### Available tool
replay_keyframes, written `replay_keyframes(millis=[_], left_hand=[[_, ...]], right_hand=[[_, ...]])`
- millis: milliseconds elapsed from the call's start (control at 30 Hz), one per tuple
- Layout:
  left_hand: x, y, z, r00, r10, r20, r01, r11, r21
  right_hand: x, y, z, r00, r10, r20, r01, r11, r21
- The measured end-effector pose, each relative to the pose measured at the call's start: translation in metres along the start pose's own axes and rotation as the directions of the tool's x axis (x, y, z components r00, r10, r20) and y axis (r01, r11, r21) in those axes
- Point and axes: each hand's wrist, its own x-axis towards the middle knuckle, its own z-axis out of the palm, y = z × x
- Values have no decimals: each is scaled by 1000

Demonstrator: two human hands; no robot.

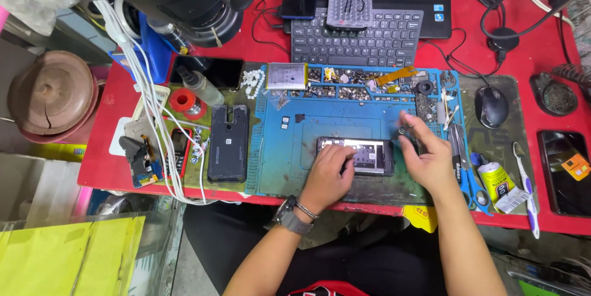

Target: The person uses a soldering iron to work on the internal circuit board of a disassembled smartphone. They hold the device steady with one hand while applying the tool to specific components on the motherboard.

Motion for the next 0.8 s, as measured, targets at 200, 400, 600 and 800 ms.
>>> replay_keyframes(millis=[200, 400, 600, 800], left_hand=[[2, 2, -2, 1000, -14, 7, 14, 1000, -1], [1, 1, -2, 1000, -18, 8, 18, 1000, -6], [1, 2, -4, 1000, -25, 11, 25, 999, -21], [2, 4, -4, 1000, -25, 10, 25, 999, -31]], right_hand=[[2, 12, 0, 995, -87, -53, 82, 993, -90], [-10, 33, 4, 993, -100, -69, 91, 988, -121], [-13, 33, -2, 997, -71, -13, 69, 991, -111], [-8, 19, -2, 999, -31, 20, 33, 997, -65]])
